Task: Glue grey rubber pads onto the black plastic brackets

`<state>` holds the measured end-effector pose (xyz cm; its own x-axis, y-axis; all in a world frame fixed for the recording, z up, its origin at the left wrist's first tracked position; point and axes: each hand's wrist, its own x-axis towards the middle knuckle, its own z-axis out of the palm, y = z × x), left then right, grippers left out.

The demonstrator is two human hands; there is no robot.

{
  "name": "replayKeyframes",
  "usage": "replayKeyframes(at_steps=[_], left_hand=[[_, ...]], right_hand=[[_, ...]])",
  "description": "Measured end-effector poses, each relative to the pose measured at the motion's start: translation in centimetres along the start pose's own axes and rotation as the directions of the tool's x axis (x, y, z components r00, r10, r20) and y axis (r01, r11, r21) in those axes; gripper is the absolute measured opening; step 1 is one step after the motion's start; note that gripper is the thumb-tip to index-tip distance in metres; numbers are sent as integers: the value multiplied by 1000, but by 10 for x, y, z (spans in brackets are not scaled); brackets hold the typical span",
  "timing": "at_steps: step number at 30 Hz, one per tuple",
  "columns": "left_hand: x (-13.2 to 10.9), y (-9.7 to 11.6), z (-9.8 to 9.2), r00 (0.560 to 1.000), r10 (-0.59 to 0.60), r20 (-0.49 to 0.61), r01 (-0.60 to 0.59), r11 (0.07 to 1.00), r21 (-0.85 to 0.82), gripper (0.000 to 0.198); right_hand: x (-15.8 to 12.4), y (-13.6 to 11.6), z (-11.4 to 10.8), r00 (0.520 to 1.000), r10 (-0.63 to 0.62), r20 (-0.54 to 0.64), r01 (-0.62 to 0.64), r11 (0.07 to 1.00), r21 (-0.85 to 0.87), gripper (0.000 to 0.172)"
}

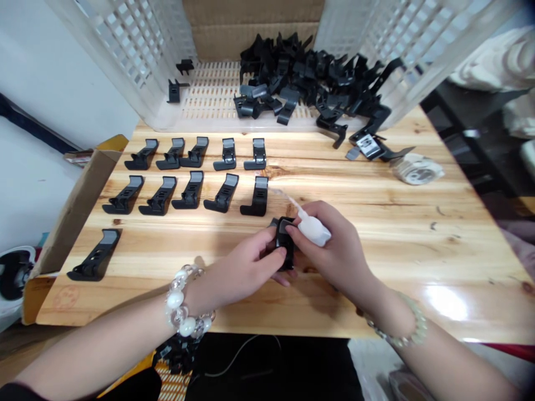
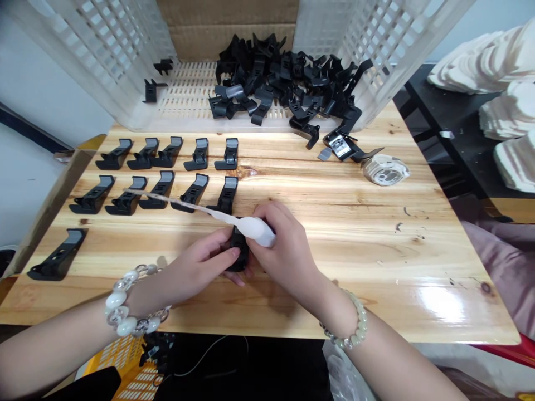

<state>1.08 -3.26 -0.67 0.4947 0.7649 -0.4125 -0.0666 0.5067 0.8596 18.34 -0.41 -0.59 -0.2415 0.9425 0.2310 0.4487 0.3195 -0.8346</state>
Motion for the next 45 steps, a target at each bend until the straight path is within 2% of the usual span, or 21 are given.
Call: replayKeyframes(at_steps=[5,9,19,28,32,36,39,45], left_hand=[[0,-2,0,1000,8,-4,-8,1000,-7,31],[0,-3,0,1000,26,18,-26,1000,-2,28],[1,-1,4,1000,27,9,-27,999,23,27],[-2,-3,3,986,165,-2,-161,967,199,20],[-1,-2,5,990,138,-33,-135,988,72,21],[0,0,3,995,44,-84,-51,995,-83,20],[0,-1,1,997,21,-78,-32,990,-135,18],[2,-4,-1,999,45,-29,-49,983,-174,17]], right_hand=[[-2,4,3,989,148,-13,-146,984,99,14],[0,3,3,960,278,22,-275,936,220,18],[1,1,4,890,443,109,-447,797,406,28],[2,-3,3,890,424,169,-451,759,470,28],[1,-6,2,882,399,252,-471,727,499,29],[1,-6,0,877,349,330,-476,720,505,27],[2,-4,-3,887,329,324,-458,717,525,21],[4,3,-6,901,362,240,-432,694,576,22]])
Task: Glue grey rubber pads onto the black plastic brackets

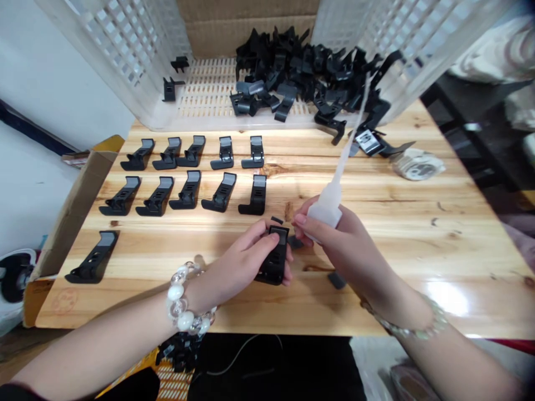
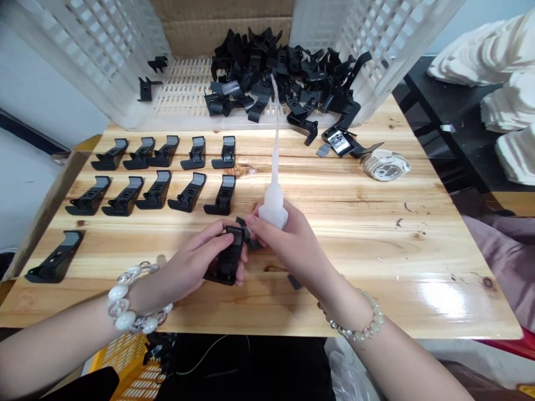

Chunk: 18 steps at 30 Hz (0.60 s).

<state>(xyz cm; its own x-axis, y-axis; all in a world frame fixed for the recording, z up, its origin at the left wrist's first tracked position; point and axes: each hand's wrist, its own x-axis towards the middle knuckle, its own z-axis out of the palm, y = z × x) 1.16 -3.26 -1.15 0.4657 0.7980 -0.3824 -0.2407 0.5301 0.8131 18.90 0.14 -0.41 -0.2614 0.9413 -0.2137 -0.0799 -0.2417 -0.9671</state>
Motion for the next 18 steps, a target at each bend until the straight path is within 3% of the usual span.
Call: replayKeyframes(at_steps=[12,18], left_hand=[[3,1,-3,1000,12,-12,-12,1000,-16,18],[3,1,-6,999,30,15,-30,998,-51,17]], right_hand=[[-5,-3,1,999,-39,-5,39,999,-34,17],[-3,-2,1,995,-50,-81,47,998,-43,18]])
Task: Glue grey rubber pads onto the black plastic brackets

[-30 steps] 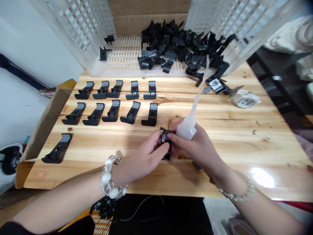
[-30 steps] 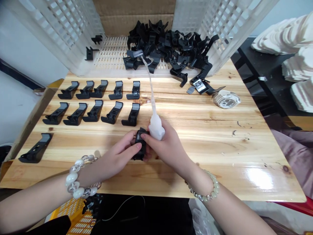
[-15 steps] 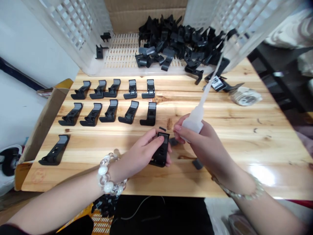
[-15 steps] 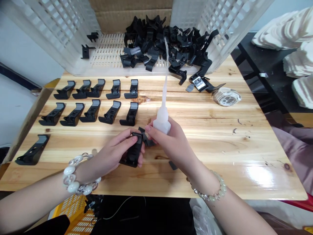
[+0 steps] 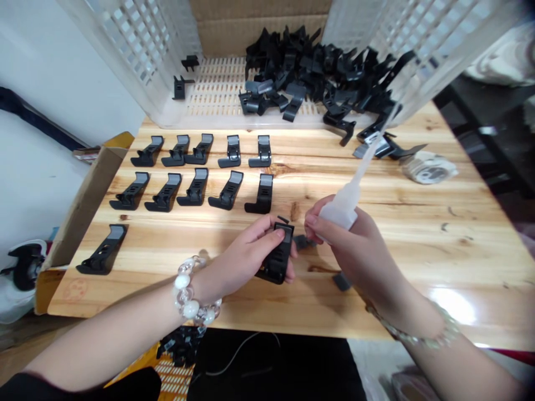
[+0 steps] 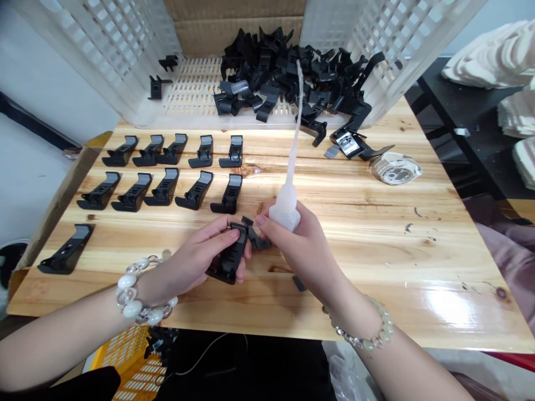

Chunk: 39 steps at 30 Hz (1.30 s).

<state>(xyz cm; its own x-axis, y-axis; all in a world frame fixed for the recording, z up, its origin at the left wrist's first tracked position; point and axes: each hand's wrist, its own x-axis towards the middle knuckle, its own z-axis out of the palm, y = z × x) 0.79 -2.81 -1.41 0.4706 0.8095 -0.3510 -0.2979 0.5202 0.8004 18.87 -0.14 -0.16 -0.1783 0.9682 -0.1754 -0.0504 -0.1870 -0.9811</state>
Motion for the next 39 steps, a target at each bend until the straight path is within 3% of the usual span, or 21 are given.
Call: replayKeyframes(at_steps=[7,13,19,22,26,29,32,36,39], left_hand=[[0,3,0,1000,-24,0,24,1000,-15,14],[0,6,1,999,-24,-48,26,999,29,12],[2,12,3,988,150,-49,-135,964,229,20],[-2,29,1,966,249,-66,-220,931,292,23],[-27,57,-14,940,310,-141,-225,877,425,24],[-55,62,-38,873,364,-326,-130,816,564,29],[-80,52,-69,786,392,-479,112,671,733,32],[-97,39,-104,687,516,-511,227,516,826,36],[-104,40,-114,605,640,-474,299,369,880,43]], right_hand=[[4,2,0,997,12,-75,-10,1000,24,20],[12,6,-4,990,-55,-128,57,998,9,17],[15,8,-9,987,-83,-137,92,994,58,18],[15,9,-12,983,-109,-150,119,991,63,17],[15,7,-16,981,-145,-131,155,985,70,15],[14,4,-16,975,-168,-142,181,980,83,15],[15,3,-15,968,-198,-153,212,974,85,17],[18,5,-14,961,-195,-196,219,970,107,18],[22,6,-13,948,-206,-241,234,968,90,20]])
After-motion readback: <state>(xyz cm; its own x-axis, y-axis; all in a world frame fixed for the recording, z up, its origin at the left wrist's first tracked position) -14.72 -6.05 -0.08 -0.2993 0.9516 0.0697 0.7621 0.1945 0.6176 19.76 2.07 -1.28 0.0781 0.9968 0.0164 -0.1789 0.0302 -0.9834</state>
